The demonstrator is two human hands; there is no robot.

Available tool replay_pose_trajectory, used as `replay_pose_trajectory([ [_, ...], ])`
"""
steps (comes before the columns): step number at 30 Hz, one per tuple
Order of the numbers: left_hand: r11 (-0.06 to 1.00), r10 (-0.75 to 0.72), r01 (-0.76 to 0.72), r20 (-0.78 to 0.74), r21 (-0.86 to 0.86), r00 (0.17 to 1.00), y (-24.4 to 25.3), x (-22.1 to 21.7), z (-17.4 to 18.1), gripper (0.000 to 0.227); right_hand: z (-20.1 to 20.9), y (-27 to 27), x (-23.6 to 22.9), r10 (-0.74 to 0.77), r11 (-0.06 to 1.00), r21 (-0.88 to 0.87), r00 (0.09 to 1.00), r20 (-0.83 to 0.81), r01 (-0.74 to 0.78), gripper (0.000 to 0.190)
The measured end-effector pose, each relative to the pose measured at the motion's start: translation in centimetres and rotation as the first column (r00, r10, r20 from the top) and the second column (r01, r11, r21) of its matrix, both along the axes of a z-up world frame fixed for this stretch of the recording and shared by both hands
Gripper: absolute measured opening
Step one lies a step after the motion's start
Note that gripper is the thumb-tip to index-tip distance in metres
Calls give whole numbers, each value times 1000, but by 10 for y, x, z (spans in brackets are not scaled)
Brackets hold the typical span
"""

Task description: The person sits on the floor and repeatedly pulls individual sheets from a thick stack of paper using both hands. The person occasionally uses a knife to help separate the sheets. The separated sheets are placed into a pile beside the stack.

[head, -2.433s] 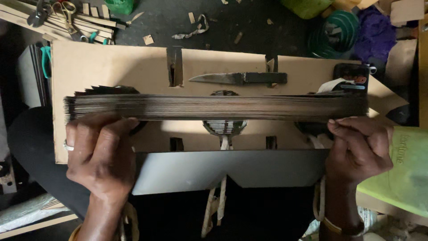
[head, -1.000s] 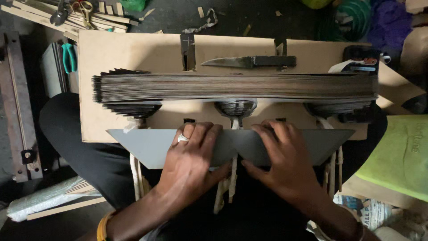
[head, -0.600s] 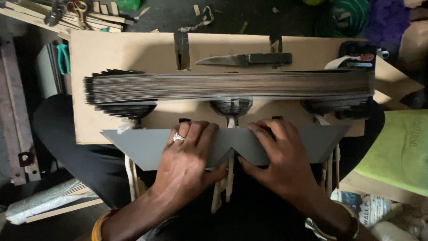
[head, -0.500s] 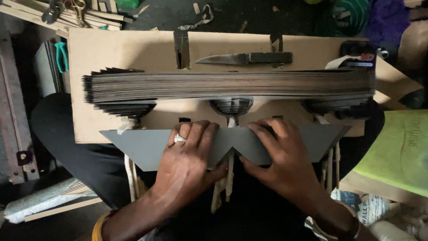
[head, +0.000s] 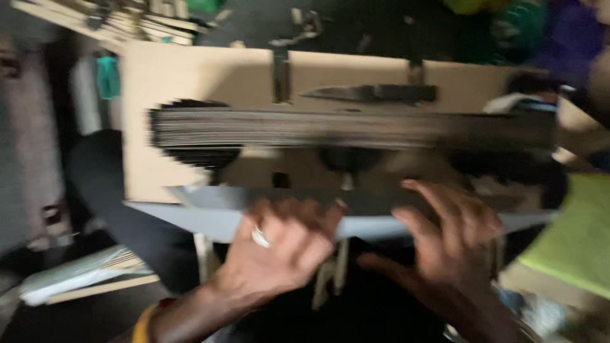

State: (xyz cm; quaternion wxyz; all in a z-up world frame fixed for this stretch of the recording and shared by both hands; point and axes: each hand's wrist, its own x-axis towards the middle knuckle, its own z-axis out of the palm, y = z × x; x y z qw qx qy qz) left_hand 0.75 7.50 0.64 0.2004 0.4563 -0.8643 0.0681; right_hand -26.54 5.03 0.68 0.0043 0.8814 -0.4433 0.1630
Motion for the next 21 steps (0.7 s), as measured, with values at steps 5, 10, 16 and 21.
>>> replay_pose_trajectory([
  [5, 997, -63, 68, 169, -24, 984, 5, 12, -3, 45, -41, -22, -51, 183, 981, -25, 960, -212, -193, 41],
  [10, 998, 60, -64, 169, 18, 984, 16, 51, 5, 44, -99, -50, -71, 317, 937, -78, 922, -224, -341, 38],
  [16, 957, 235, -207, -127, 203, 964, 17, 132, 5, 29, -109, -53, -86, 305, 936, -101, 921, -243, -337, 34],
  [21, 934, 274, -326, -295, -145, 915, -6, 139, 25, 23, -114, -58, -80, 330, 923, -126, 915, -234, -365, 31],
])
